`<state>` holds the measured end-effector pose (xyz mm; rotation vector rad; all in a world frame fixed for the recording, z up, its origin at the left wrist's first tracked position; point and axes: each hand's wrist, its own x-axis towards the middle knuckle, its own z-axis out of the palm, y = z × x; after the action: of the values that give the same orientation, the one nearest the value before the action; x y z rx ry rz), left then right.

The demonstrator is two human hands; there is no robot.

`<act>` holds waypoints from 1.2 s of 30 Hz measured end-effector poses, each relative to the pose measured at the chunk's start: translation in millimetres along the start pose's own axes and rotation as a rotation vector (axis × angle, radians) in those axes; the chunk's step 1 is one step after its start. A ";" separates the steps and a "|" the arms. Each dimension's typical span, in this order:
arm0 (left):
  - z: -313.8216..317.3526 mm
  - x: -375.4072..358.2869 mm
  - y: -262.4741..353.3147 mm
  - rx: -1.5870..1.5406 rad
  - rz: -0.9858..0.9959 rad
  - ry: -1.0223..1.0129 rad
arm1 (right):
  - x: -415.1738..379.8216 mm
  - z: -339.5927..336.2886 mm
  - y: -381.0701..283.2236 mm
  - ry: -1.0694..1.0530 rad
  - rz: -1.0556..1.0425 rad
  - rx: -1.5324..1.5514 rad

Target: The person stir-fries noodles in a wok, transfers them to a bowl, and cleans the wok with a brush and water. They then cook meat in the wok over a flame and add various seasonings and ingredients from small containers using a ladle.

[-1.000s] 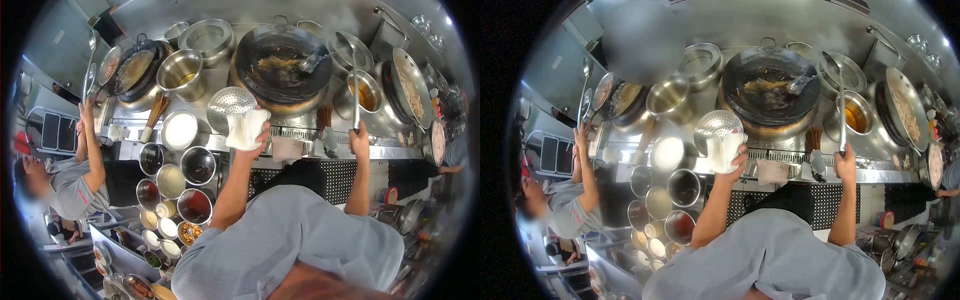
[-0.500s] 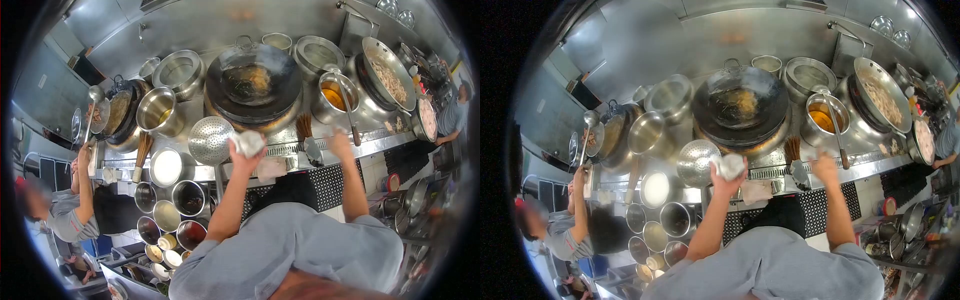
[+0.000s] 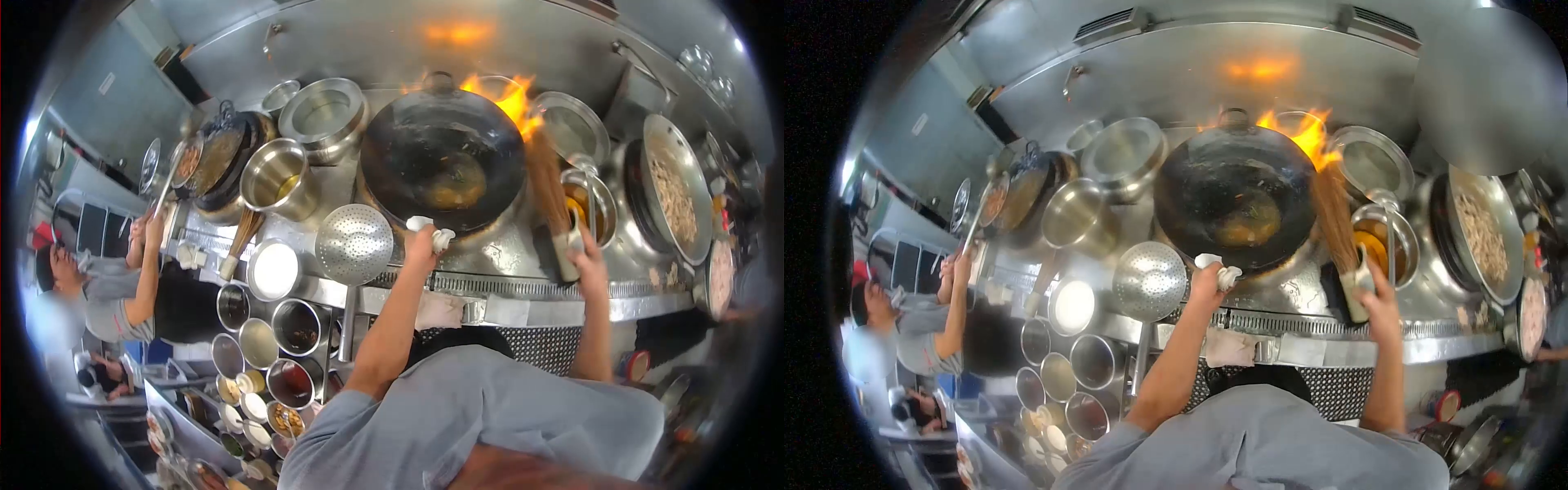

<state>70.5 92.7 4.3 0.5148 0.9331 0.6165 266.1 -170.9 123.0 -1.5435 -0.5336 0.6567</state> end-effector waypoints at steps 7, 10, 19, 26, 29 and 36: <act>0.4 -16.6 8.8 0.035 0.183 0.005 | 199.0 148.0 -57.3 -1.170 -0.330 -1.526; 22.7 -45.4 19.9 0.076 0.075 0.078 | 268.3 244.3 6.5 -0.748 -0.391 -1.389; -8.4 -13.2 7.7 0.152 0.080 0.188 | 184.3 127.9 -36.9 -0.756 -0.305 -1.493; -25.9 6.0 6.7 0.134 0.085 0.069 | 247.8 220.9 2.7 -0.247 -0.223 -1.070; -10.4 -11.3 15.5 0.155 0.082 0.106 | 189.1 241.1 29.2 -0.404 -0.311 -1.116; -8.0 -15.6 16.2 0.137 0.092 0.033 | 113.0 143.8 8.4 -0.542 -0.290 -1.313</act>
<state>52.4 94.8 19.7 0.6747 0.9916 0.6489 248.9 10.1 101.0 -2.3928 -1.8106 0.4806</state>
